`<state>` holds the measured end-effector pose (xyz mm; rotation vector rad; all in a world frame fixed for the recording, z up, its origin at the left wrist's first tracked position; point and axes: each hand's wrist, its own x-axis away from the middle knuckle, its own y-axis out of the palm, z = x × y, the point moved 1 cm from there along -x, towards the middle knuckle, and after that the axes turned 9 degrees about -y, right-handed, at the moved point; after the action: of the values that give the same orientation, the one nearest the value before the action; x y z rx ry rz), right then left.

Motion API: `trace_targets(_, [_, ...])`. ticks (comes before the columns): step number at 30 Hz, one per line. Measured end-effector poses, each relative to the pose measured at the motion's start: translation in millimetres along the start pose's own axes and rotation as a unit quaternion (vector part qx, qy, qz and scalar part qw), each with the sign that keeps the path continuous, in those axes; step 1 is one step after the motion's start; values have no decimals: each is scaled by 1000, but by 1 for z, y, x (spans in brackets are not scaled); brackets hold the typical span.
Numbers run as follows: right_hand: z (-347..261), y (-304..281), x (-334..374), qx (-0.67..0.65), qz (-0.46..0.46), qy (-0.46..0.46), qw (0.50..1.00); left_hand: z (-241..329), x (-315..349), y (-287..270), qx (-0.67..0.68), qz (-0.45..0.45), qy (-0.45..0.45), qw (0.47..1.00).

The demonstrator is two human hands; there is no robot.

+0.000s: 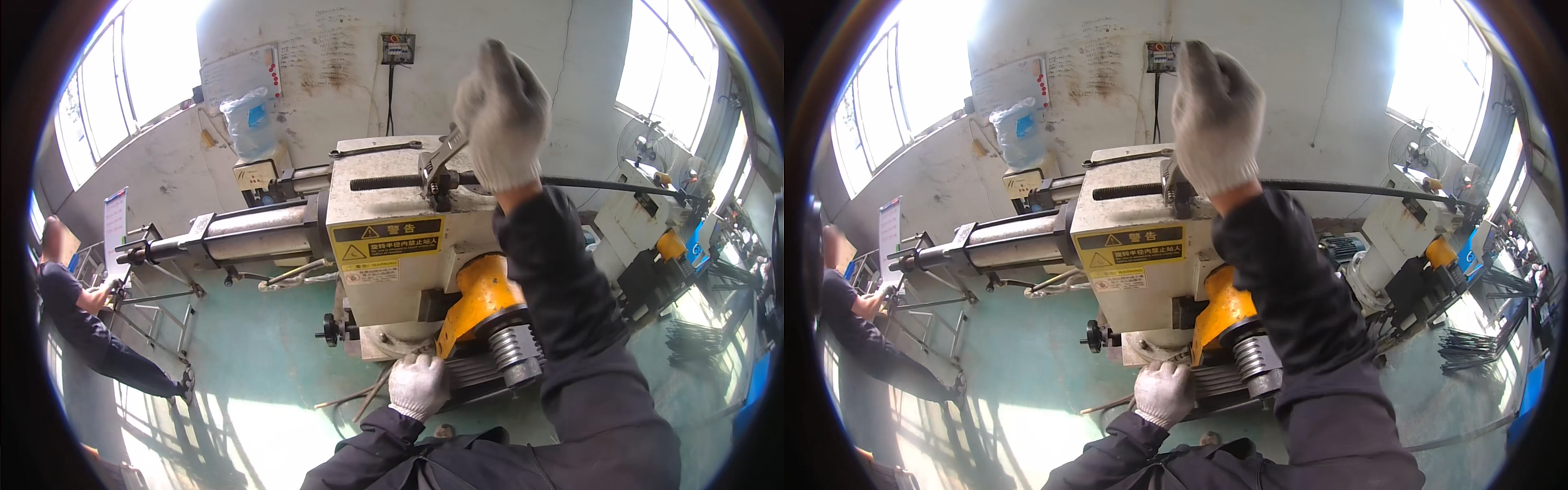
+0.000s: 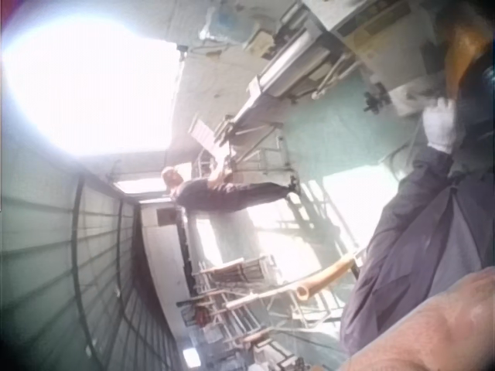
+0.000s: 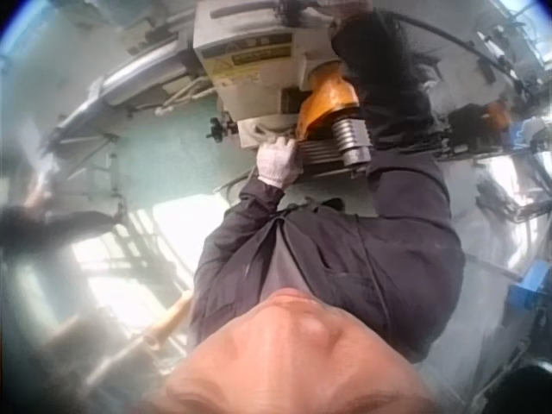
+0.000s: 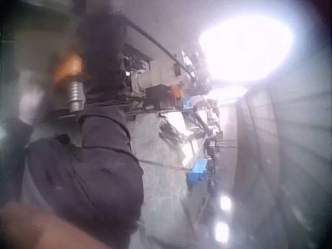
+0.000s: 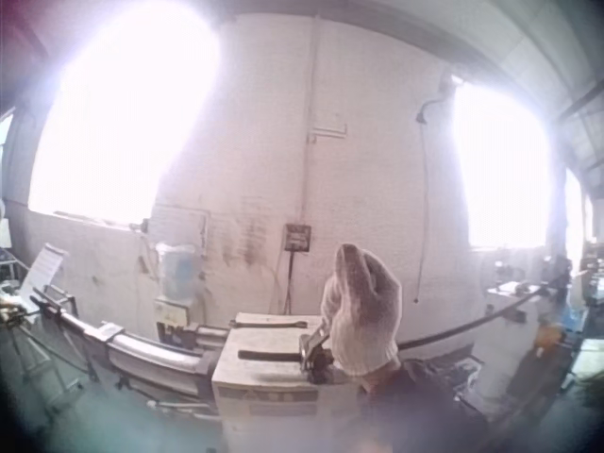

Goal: The person operates a metal bending machine in a workshop. They feed metal rods into the machine, adjust the machine's settings, and bend the rods into a curved shape. The person also uses a tape measure to measure the rods and a green tool to assist in the bending process.

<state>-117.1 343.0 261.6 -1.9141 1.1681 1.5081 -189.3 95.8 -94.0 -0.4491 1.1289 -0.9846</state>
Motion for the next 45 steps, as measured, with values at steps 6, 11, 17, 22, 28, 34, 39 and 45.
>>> trace_targets(6, [-55, 34, 95, -5, 16, -174, 985, 1, 2, -1, 4, 10, -1, 1000])
trace_targets(11, [-77, 43, 93, 39, -146, -263, 953, 1, 2, -1, 2, -7, -9, 1000])
trace_targets(17, [-109, -17, -28, 30, -6, -155, 987, 0, -2, -1, 4, -12, -4, 1000])
trace_targets(22, [-88, -28, -15, 2, 84, -83, 993, -1, -3, 2, 19, -6, -1, 1000])
trace_targets(28, [-48, -42, -12, -29, 155, -22, 987, -3, -3, 3, 6, -25, 4, 1000])
trace_targets(34, [36, -27, -116, 226, 180, 81, 954, -2, -7, 1, 8, -31, 0, 999])
trace_targets(39, [20, -17, -144, 150, 169, -16, 974, -4, -9, 4, 28, 3, 20, 999])
trace_targets(45, [-76, -42, -80, 3, 144, -63, 988, -4, -8, 4, 31, -3, 9, 999])
